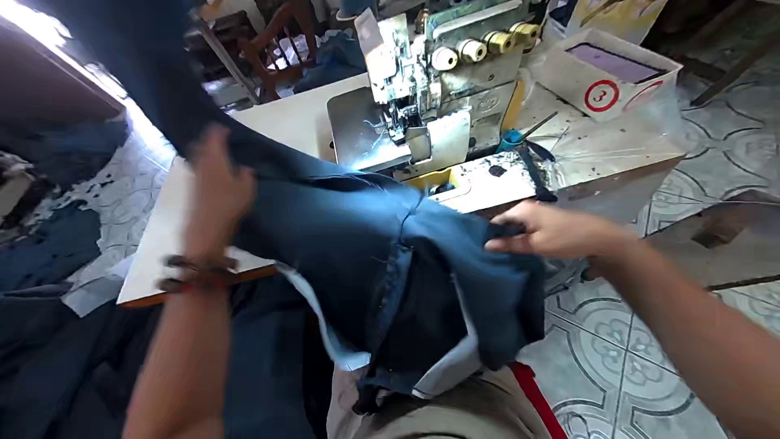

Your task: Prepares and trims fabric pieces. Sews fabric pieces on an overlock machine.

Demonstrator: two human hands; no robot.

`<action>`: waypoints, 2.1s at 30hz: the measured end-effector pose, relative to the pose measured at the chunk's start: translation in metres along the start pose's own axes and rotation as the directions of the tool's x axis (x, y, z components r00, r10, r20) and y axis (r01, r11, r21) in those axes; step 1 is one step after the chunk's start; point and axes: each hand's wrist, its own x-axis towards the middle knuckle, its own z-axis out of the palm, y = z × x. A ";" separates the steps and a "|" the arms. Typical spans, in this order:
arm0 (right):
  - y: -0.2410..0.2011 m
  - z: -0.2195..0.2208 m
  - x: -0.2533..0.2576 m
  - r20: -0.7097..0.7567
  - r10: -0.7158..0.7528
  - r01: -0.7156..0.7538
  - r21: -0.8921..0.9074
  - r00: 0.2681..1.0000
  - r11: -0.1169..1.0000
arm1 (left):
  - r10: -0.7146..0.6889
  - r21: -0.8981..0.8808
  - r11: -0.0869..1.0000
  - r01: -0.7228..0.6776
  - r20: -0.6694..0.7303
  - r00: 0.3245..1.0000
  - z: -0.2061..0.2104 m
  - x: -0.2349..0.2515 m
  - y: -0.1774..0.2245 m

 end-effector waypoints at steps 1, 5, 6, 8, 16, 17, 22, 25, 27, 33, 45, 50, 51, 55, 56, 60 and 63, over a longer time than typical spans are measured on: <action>0.020 0.022 0.011 0.037 0.058 -0.059 0.010 0.998 0.998 | 0.023 -0.023 1.000 -0.020 0.115 0.993 0.033 -0.010 0.012; 0.077 0.073 0.031 0.200 0.293 -0.290 -0.047 0.935 0.956 | 0.053 -0.001 0.998 -0.057 0.377 0.925 0.118 -0.040 0.014; 0.083 0.079 0.035 0.204 0.325 -0.313 -0.088 0.924 0.946 | 0.094 0.020 0.994 -0.108 0.350 0.932 0.128 -0.036 0.000; 0.082 0.088 0.045 0.144 0.330 -0.312 -0.132 0.933 0.941 | 0.159 0.015 0.985 -0.172 0.307 0.938 0.135 -0.023 -0.018; 0.039 0.141 0.079 -0.363 0.253 -0.153 0.283 0.897 0.947 | 0.654 -0.322 0.735 -0.598 0.102 0.749 0.130 -0.064 0.051; 0.037 0.144 0.076 -0.368 0.257 -0.143 0.309 0.894 0.940 | 0.684 -0.380 0.700 -0.604 0.115 0.720 0.131 -0.064 0.053; 0.027 0.136 0.058 -0.358 0.278 -0.155 0.336 0.891 0.929 | 0.695 -0.420 0.703 -0.574 0.234 0.680 0.130 -0.058 0.063; 0.029 0.135 0.050 -0.296 0.383 -0.260 0.380 0.875 0.888 | 0.688 -0.360 0.720 -0.593 0.262 0.677 0.137 -0.059 0.071; 0.038 0.144 0.045 -0.297 0.420 -0.263 0.449 0.857 0.854 | 0.682 -0.297 0.730 -0.616 0.268 0.680 0.142 -0.062 0.073; 0.042 0.162 0.035 -0.332 0.470 -0.211 0.586 0.818 0.782 | 0.646 -0.162 0.758 -0.632 0.323 0.691 0.145 -0.071 0.083; 0.030 0.165 0.067 -0.533 0.451 -0.063 0.593 0.716 0.802 | 0.656 -0.195 0.751 -0.631 0.322 0.682 0.148 -0.069 0.079; 0.031 0.179 0.077 -0.572 0.420 -0.081 0.523 0.705 0.848 | 0.677 -0.220 0.734 -0.642 0.305 0.669 0.148 -0.072 0.073; 0.032 0.181 0.076 -0.575 0.408 -0.092 0.498 0.709 0.862 | 0.683 -0.240 0.729 -0.641 0.305 0.664 0.148 -0.073 0.072; 0.034 0.181 0.078 -0.554 0.372 -0.131 0.426 0.745 0.895 | 0.713 -0.279 0.701 -0.656 0.289 0.639 0.150 -0.078 0.071; 0.034 0.181 0.078 -0.543 0.367 -0.138 0.416 0.755 0.899 | 0.717 -0.280 0.697 -0.660 0.289 0.634 0.150 -0.080 0.071; 0.033 0.180 0.075 -0.513 0.355 -0.164 0.380 0.781 0.910 | 0.713 -0.287 0.701 -0.653 0.290 0.638 0.148 -0.081 0.070; 0.040 0.182 0.073 -0.471 0.410 -0.145 0.503 0.781 0.852 | 0.714 -0.269 0.699 -0.662 0.292 0.636 0.149 -0.080 0.069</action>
